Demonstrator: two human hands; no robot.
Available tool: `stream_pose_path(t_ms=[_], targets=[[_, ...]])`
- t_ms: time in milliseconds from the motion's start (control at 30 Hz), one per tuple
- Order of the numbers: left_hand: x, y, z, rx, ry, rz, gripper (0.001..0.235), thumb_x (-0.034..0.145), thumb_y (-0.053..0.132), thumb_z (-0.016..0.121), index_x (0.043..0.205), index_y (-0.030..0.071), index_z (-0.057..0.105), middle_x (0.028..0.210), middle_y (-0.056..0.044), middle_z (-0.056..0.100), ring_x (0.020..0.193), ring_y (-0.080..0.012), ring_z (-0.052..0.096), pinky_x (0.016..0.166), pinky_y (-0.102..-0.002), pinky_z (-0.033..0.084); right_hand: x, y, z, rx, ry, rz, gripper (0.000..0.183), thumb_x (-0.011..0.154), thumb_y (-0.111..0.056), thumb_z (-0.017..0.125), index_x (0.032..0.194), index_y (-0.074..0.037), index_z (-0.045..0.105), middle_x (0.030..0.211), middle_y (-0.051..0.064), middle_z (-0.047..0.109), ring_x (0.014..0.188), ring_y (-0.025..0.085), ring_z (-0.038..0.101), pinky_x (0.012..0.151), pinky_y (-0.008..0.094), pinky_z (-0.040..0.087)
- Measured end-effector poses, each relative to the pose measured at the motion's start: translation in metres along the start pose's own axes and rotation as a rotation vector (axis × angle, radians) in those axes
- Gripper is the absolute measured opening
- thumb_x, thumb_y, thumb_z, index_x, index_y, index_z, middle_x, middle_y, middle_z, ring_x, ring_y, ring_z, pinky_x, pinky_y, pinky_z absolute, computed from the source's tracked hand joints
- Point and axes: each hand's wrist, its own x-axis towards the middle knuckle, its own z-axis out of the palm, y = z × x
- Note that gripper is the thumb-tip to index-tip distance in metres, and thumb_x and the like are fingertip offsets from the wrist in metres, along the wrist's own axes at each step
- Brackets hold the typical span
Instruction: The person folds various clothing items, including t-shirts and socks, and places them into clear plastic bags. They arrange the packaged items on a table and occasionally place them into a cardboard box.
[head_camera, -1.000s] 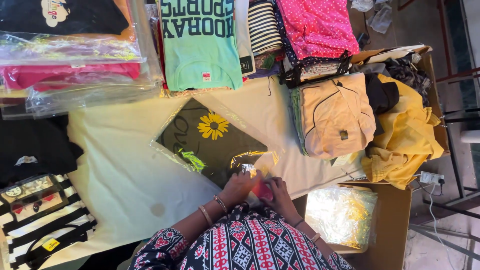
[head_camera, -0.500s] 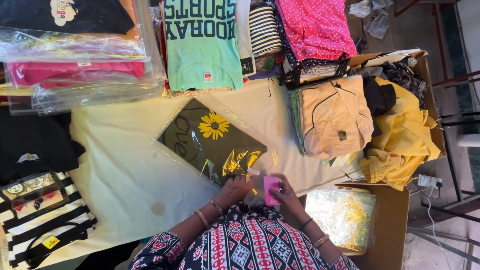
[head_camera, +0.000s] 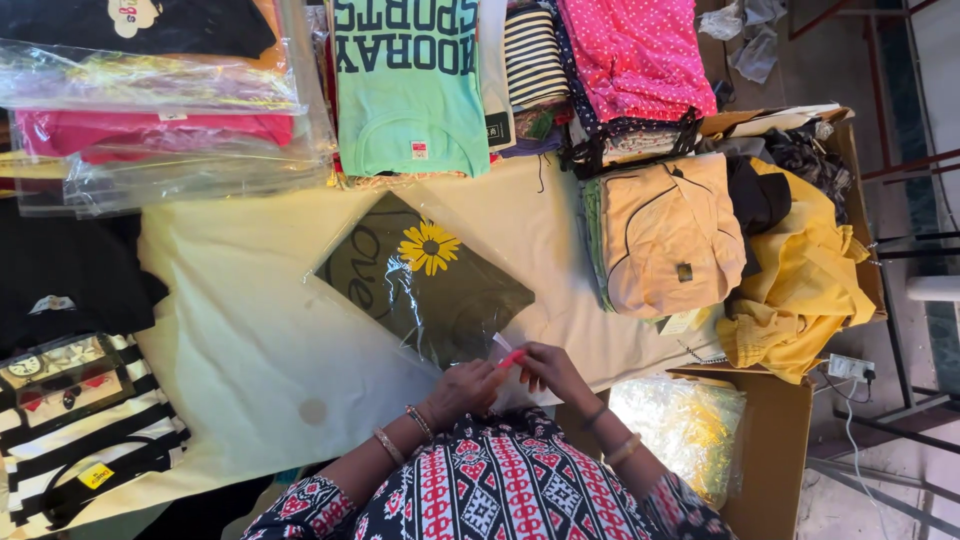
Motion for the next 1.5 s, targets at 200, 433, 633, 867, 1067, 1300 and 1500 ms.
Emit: stream_pose_path(t_ms=[200, 433, 633, 867, 1067, 1300, 1500], targets=[[-0.006, 0.001, -0.002, 0.049, 0.037, 0.079, 0.033, 0.083, 0.019, 0.066, 0.113, 0.007, 0.059, 0.096, -0.008, 0.059, 0.089, -0.0253, 0.062, 0.074, -0.037, 0.053, 0.059, -0.018, 0.003, -0.316, -0.121, -0.026, 0.036, 0.098, -0.035, 0.071, 0.088, 0.000, 0.068, 0.060, 0.003, 0.057, 0.050, 0.012, 0.051, 0.046, 0.030, 0.040], [0.003, 0.013, -0.017, 0.104, -0.025, 0.104, 0.027, 0.088, 0.020, 0.062, 0.113, 0.010, 0.059, 0.096, -0.007, 0.059, 0.089, -0.0230, 0.061, 0.074, -0.034, 0.052, 0.122, -0.017, 0.025, -0.103, 0.026, -0.210, 0.028, 0.100, -0.032, 0.068, 0.106, -0.005, 0.068, 0.075, 0.003, 0.067, 0.061, 0.014, 0.059, 0.054, 0.031, 0.048], [-0.013, 0.003, -0.004, 0.092, -0.131, 0.079, 0.030, 0.088, 0.022, 0.064, 0.114, 0.010, 0.059, 0.094, -0.006, 0.058, 0.089, -0.0230, 0.061, 0.075, -0.035, 0.052, 0.083, -0.002, 0.021, 0.121, 0.193, -0.578, 0.065, 0.100, -0.014, 0.065, 0.158, -0.014, 0.036, 0.093, 0.003, 0.072, 0.078, 0.007, 0.064, 0.070, 0.025, 0.053], [-0.010, 0.006, -0.031, 0.266, 0.037, -0.122, 0.051, 0.088, 0.030, 0.064, 0.132, 0.005, 0.059, 0.138, -0.018, 0.054, 0.134, -0.0350, 0.045, 0.112, -0.058, 0.030, 0.049, 0.066, -0.021, 0.316, 0.518, -0.249, 0.024, 0.100, -0.016, 0.063, 0.123, -0.007, 0.066, 0.084, -0.001, 0.067, 0.055, 0.004, 0.050, 0.045, 0.021, 0.036], [-0.035, 0.005, -0.018, 0.186, 0.113, -0.171, 0.039, 0.089, 0.030, 0.070, 0.123, 0.016, 0.058, 0.137, -0.013, 0.051, 0.138, -0.0373, 0.043, 0.119, -0.056, 0.026, 0.037, 0.005, -0.030, -0.109, 0.895, -0.580, 0.019, 0.102, -0.016, 0.068, 0.116, -0.003, 0.068, 0.106, 0.008, 0.066, 0.095, 0.018, 0.058, 0.086, 0.031, 0.047], [-0.061, -0.013, -0.002, -0.396, 0.937, -0.884, 0.063, 0.087, 0.009, 0.071, 0.143, 0.006, 0.040, 0.140, -0.014, 0.037, 0.128, -0.0285, 0.048, 0.103, -0.040, 0.053, 0.087, -0.083, -0.022, -0.657, 0.581, -0.569, 0.062, 0.086, -0.035, 0.079, 0.136, -0.007, 0.056, 0.128, 0.019, 0.059, 0.121, 0.038, 0.055, 0.102, 0.044, 0.047], [-0.067, -0.031, 0.014, -0.395, 0.986, -1.038, 0.085, 0.078, 0.003, 0.080, 0.149, 0.006, 0.034, 0.137, -0.014, 0.038, 0.107, -0.0216, 0.054, 0.080, -0.034, 0.057, 0.096, -0.091, -0.018, -0.552, 0.386, -0.318, 0.081, 0.077, -0.040, 0.084, 0.144, -0.012, 0.049, 0.122, 0.018, 0.069, 0.107, 0.032, 0.070, 0.090, 0.041, 0.056]])
